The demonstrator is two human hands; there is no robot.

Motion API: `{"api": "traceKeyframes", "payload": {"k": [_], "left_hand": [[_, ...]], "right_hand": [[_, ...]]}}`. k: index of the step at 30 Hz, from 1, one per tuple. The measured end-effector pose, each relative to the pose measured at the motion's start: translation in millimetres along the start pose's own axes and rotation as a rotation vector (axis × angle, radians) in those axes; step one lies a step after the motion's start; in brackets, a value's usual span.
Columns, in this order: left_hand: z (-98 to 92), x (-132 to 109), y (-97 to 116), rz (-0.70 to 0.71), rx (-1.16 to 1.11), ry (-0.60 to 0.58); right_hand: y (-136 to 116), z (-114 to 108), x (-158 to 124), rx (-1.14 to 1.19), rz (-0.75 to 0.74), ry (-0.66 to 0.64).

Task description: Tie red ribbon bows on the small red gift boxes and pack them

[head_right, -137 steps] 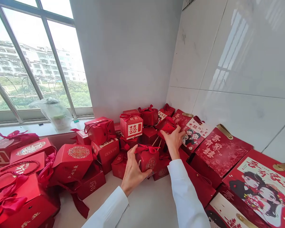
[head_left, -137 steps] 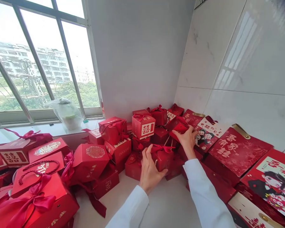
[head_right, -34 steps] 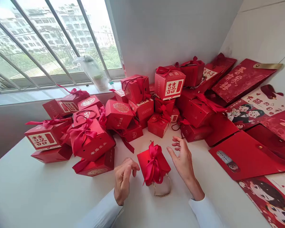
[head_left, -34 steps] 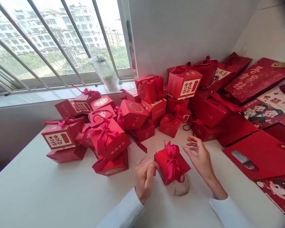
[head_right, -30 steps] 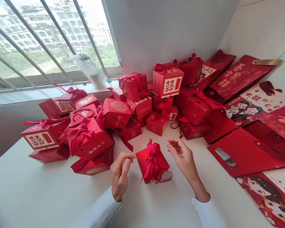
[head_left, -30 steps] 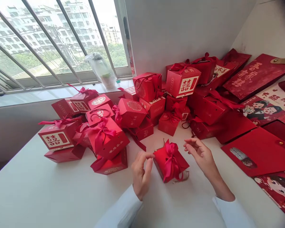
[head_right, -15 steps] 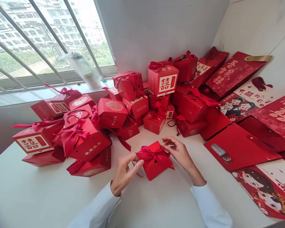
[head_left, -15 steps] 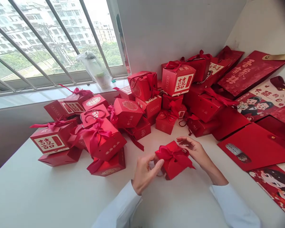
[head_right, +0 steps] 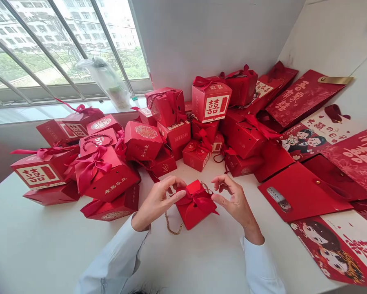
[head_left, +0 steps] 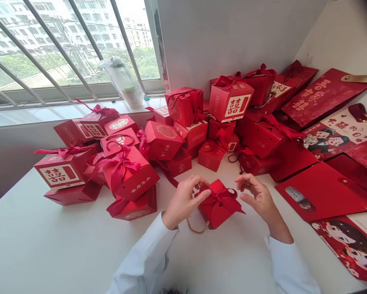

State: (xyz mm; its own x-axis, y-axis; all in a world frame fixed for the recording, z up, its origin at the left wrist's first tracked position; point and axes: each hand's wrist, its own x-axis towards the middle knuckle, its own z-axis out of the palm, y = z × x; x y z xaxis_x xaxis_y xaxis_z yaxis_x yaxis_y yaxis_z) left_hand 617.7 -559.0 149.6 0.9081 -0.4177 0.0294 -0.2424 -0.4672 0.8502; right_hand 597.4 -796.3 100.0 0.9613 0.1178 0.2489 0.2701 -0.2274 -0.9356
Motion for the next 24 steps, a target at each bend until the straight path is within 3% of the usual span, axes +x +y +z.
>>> {"api": "traceKeyframes", "payload": {"k": [4, 6, 10, 18, 21, 24], "left_hand": [[-9.4, 10, 4, 0.043, 0.025, -0.116], [-12.4, 13, 5, 0.034, -0.017, -0.135], [-12.7, 19, 6, 0.010, -0.096, -0.162], [-9.1, 22, -1, 0.024, -0.166, -0.129], [-11.0, 22, -4, 0.010, -0.194, -0.061], [-20.7, 21, -8, 0.007, -0.146, 0.003]], "right_hand": [[-23, 3, -8, -0.231, -0.106, -0.063], [-31, 9, -12, -0.354, -0.081, -0.083], [-36, 21, -22, -0.460, 0.014, 0.002], [-31, 29, -33, -0.351, 0.154, 0.135], [-24, 30, -37, -0.248, 0.230, 0.221], [-14, 29, -44, -0.158, 0.273, 0.166]]}}
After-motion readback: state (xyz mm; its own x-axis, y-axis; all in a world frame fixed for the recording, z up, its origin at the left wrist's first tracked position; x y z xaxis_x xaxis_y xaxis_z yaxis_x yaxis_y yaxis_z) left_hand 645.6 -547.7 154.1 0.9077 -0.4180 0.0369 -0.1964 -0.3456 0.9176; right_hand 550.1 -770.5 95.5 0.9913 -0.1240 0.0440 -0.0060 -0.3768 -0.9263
